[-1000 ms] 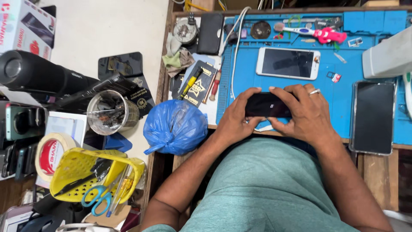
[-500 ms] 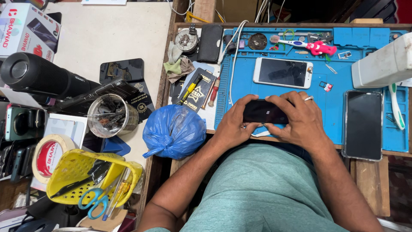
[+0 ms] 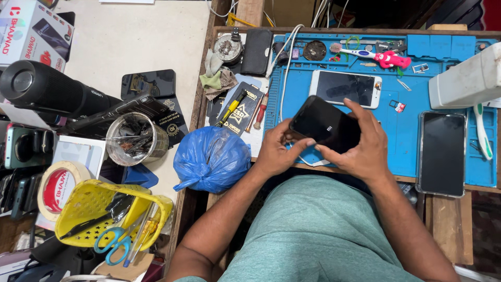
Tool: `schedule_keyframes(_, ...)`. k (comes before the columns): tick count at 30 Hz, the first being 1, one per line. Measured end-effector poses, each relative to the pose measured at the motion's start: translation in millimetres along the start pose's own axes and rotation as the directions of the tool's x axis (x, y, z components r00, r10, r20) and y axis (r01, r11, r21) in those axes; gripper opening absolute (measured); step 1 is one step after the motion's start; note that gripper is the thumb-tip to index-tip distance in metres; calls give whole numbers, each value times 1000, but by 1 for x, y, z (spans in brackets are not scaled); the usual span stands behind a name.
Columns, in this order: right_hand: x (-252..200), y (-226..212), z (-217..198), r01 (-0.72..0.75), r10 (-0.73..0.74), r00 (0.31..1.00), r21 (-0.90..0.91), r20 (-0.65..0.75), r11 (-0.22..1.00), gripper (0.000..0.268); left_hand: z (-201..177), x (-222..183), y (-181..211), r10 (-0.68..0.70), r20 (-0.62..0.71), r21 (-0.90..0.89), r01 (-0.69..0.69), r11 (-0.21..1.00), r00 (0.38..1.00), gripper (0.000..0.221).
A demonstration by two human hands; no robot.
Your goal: The person reassembles a black smartphone by aligning and snapping the back cover onto the chassis, then presses the edges to secure it. They insert a SIM card into the tray and place the phone on the workbench.
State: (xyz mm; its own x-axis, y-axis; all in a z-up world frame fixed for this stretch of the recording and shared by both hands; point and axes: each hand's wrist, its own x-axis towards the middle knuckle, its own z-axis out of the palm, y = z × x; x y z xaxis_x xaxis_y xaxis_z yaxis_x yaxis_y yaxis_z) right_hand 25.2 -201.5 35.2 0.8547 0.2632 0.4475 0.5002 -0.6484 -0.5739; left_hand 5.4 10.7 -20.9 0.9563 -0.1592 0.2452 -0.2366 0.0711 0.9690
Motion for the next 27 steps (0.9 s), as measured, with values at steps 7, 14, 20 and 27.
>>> schedule_keyframes(7, 4, -15, 6, 2, 3, 998, -71, 60, 997, 109, -2, 2, -27, -158, -57, -260, 138, 956, 986, 16)
schedule_keyframes(14, -1, -20, 11, 15, -7, 999, -169, 50, 985, 109, -6, 4, -32, -154, -60, -345, 124, 930, 986, 15)
schedule_keyframes(20, 1, -20, 10, -100, 102, 990, -25, 101, 995, 105, -3, 2, -30, -165, -104, -310, 126, 942, 981, 13)
schedule_keyframes(27, 5, 8, 14, -234, 110, 945, 405, 308, 884, 92, -2, 1, -33, -76, -116, -358, 29, 933, 990, 21)
